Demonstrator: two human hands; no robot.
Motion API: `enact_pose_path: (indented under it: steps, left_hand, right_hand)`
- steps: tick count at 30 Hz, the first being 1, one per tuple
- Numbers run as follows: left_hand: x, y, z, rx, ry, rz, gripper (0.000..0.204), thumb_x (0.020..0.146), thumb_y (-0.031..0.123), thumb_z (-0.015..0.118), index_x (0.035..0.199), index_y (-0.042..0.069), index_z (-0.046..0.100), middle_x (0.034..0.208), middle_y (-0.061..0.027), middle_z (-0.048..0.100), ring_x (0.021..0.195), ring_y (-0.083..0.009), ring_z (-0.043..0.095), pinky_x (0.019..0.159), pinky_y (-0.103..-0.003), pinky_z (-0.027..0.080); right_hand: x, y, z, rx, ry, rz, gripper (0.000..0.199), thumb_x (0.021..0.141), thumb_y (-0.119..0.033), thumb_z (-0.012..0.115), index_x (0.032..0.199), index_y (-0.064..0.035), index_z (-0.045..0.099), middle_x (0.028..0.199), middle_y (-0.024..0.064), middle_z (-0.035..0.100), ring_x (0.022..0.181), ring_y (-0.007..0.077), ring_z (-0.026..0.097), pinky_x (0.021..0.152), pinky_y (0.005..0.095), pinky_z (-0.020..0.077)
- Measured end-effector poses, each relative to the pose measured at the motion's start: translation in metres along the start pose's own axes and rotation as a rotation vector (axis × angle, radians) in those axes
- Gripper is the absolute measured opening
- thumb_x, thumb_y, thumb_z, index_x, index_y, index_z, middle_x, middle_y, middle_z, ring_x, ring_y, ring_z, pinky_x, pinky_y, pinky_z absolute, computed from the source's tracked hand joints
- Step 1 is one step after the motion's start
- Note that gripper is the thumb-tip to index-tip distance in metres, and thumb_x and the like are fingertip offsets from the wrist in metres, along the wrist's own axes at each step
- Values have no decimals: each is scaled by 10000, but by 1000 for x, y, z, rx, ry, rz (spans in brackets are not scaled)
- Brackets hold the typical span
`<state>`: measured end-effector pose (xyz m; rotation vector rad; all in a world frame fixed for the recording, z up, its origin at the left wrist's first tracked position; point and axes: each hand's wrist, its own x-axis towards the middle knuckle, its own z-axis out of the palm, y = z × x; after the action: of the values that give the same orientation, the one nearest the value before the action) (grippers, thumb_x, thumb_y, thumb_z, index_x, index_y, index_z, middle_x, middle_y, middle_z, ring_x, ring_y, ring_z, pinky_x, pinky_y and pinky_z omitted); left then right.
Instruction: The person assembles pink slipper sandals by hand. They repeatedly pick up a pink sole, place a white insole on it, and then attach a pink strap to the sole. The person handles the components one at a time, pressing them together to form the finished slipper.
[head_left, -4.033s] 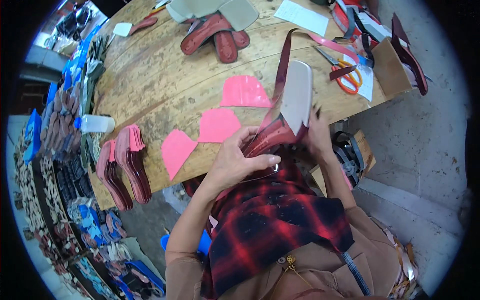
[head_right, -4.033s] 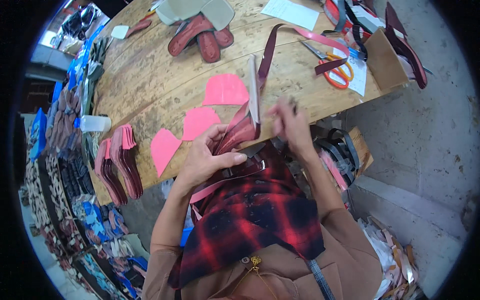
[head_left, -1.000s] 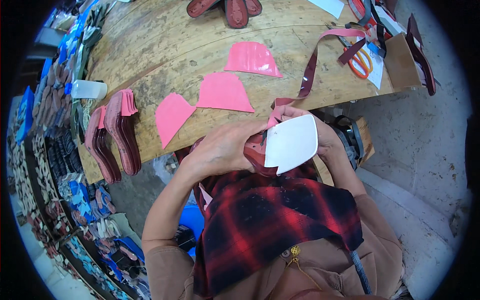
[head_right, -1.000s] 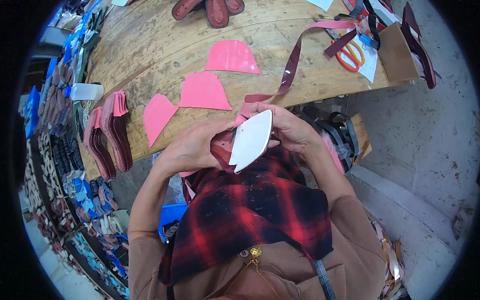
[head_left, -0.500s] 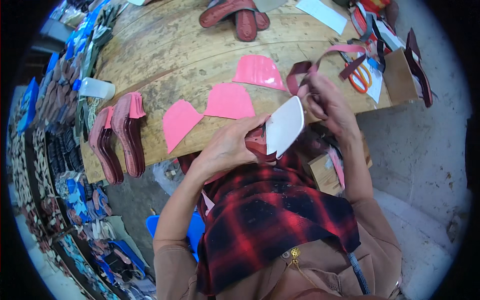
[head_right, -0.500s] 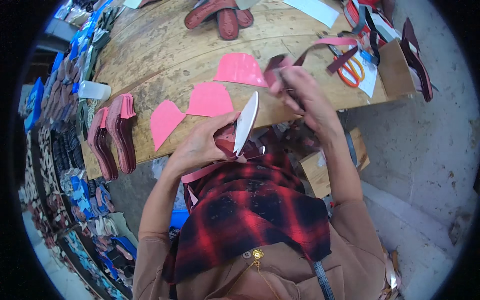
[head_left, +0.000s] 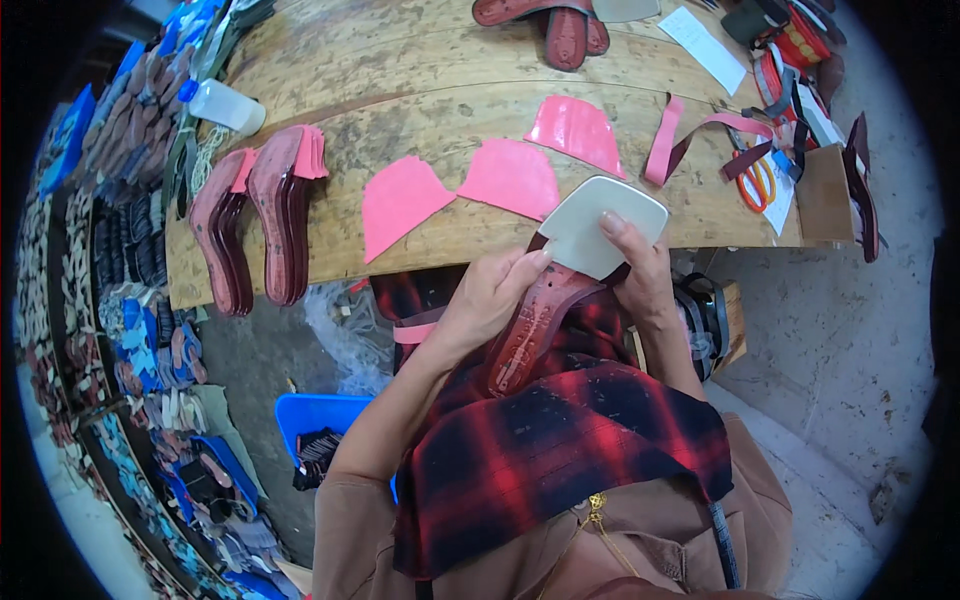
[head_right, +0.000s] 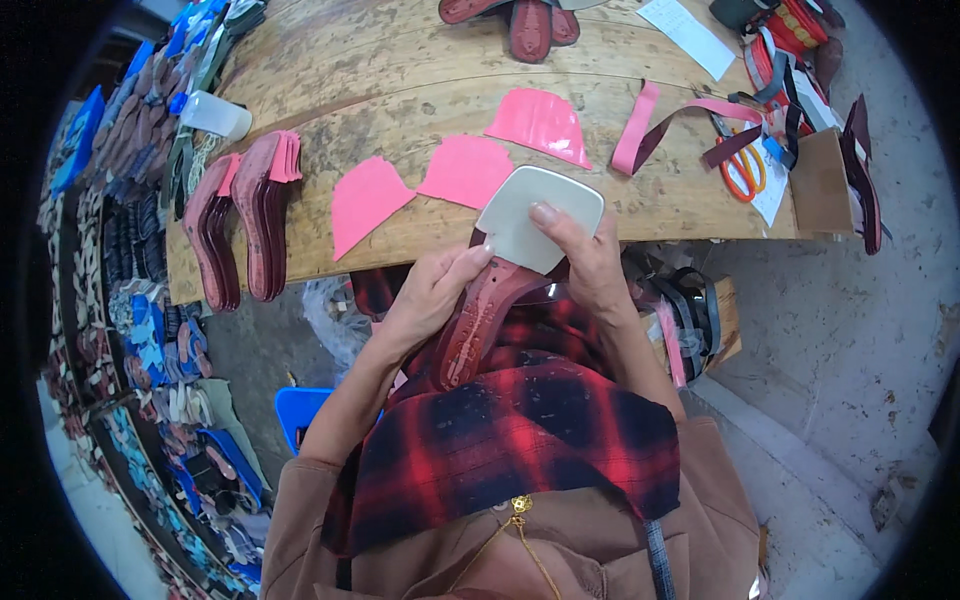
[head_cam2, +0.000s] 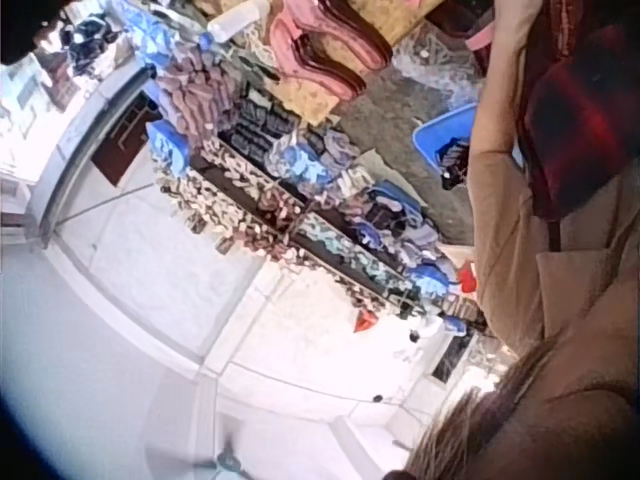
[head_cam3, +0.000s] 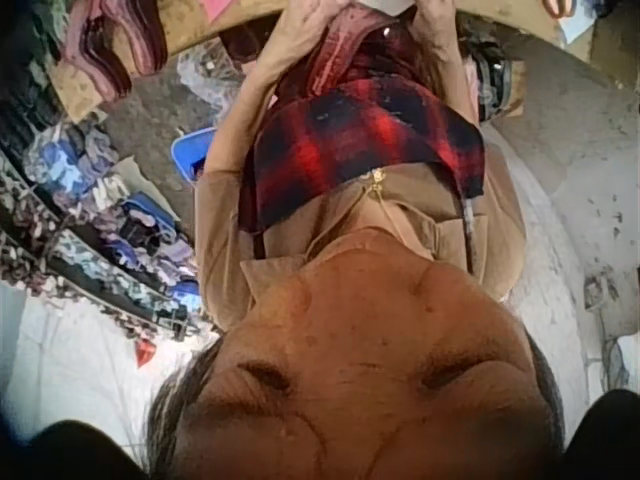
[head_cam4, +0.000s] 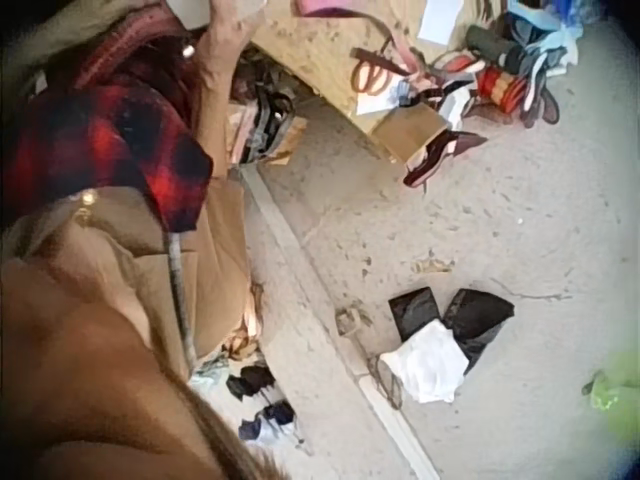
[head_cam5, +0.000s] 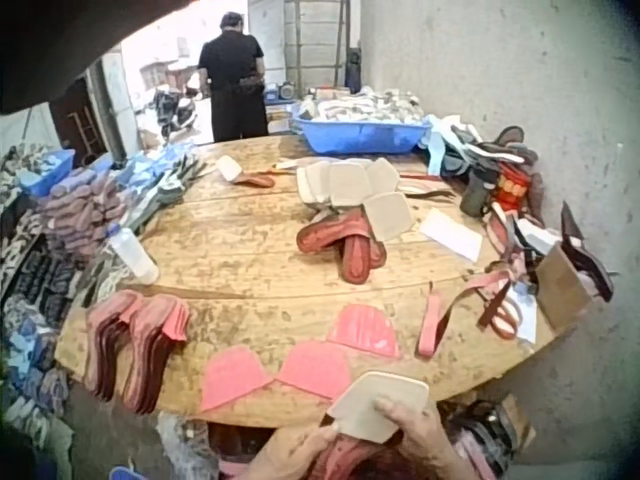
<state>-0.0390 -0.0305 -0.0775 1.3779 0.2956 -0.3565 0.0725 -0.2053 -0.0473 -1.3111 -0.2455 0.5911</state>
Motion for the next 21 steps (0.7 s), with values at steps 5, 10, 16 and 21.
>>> enact_pose_path:
  steps: [5,10,16,21]
  left_hand:
    - [-56,-14,8,-544,-172,23,676,903,235,636,1457,-5,333,1371,-104,494,1221,-160,507,1041,-344,410]
    - [-34,13,-29,56,159,235,337,991,214,509,1197,-38,599,994,-56,660,911,-120,597,820,-272,474]
    - [-22,42,-47,221,636,591,278,990,240,534,1005,-23,622,777,-67,604,725,-125,524,667,-293,439]
    - [2,56,-50,125,980,814,289,998,262,542,1009,-20,607,754,-102,598,705,-118,525,639,-288,442]
  right_hand:
    - [6,9,2,50,-65,116,359,882,-252,646,1132,5,625,938,47,668,834,115,632,746,269,505]
    - [18,22,26,111,-24,285,449,880,-269,656,1223,3,558,1005,68,662,859,150,657,756,303,536]
    - [42,0,61,-24,-211,-18,424,956,-265,583,1284,-4,516,930,76,686,561,80,564,413,194,402]
    - [39,35,117,-256,-74,-93,265,986,-216,573,776,-54,579,662,-59,443,573,31,363,498,234,306]
